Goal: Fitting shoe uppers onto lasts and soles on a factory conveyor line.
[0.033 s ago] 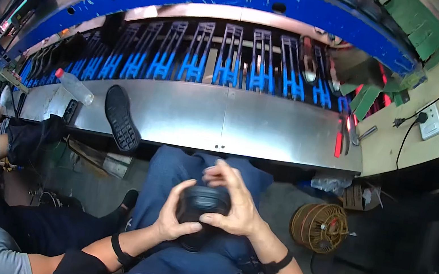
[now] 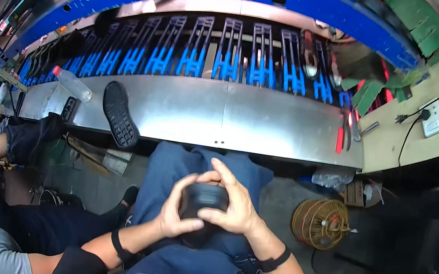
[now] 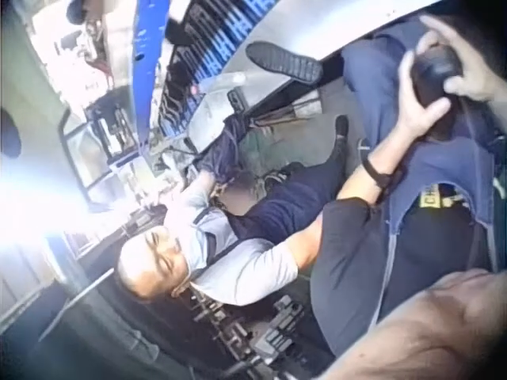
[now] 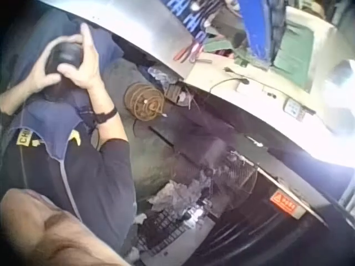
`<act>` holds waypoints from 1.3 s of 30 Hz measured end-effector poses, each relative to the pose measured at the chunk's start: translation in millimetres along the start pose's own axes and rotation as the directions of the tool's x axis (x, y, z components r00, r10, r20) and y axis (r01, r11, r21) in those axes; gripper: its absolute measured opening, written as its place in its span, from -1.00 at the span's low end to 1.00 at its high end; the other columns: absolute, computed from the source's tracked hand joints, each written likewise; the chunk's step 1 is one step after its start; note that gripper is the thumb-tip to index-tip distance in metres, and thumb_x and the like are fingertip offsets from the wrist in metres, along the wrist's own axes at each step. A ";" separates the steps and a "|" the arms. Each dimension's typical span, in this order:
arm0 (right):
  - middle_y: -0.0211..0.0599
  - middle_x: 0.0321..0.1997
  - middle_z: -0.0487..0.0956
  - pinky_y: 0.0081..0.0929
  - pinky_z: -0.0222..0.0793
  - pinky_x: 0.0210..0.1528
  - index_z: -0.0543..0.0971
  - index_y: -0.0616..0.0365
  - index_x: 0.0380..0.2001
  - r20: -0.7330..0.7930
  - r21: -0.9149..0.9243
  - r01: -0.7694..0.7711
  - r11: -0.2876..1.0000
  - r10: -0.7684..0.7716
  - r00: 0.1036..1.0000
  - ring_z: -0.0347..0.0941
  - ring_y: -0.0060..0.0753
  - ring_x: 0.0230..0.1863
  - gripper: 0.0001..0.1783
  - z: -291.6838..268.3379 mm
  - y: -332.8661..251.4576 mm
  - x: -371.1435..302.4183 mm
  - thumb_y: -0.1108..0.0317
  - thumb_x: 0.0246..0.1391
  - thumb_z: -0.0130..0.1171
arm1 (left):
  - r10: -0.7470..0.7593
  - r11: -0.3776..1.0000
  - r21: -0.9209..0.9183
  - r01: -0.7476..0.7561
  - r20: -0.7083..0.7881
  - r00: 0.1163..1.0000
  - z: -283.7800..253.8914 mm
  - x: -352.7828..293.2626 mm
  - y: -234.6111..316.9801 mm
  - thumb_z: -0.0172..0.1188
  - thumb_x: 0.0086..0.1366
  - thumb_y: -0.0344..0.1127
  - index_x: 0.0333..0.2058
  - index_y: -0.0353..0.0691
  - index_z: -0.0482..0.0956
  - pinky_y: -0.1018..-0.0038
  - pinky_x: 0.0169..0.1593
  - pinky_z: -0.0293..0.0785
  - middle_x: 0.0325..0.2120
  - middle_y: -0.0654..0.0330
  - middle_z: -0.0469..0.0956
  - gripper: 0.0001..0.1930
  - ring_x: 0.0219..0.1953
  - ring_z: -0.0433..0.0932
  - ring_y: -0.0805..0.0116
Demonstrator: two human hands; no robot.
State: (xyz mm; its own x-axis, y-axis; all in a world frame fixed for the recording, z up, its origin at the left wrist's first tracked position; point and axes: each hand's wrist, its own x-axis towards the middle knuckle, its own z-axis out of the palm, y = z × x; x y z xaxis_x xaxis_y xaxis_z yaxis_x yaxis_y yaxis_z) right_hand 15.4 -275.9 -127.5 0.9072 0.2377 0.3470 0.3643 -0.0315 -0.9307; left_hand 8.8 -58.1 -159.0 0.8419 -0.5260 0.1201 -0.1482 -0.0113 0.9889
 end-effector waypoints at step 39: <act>0.02 -0.07 0.66 -0.31 0.42 0.14 0.66 0.41 -0.27 -0.487 0.116 -0.444 0.888 0.441 0.754 0.58 -0.16 0.00 -0.42 -74.9 19.9 -100.4 0.10 0.41 -0.20 | 0.345 0.795 0.264 -0.546 0.544 0.765 26.7 89.6 -30.8 0.59 -0.15 -0.04 0.16 -0.37 0.35 0.14 0.18 0.38 0.06 -0.12 0.51 -0.06 0.13 0.50 -0.08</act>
State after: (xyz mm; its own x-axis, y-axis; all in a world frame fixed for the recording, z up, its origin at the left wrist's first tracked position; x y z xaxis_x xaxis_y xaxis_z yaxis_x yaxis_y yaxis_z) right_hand -52.7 -373.1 -172.3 0.9471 -0.3073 -0.0924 -0.1036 -0.0205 -0.9944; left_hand 75.0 -127.5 -181.0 0.3111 -0.8688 0.3851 -0.7146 0.0533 0.6975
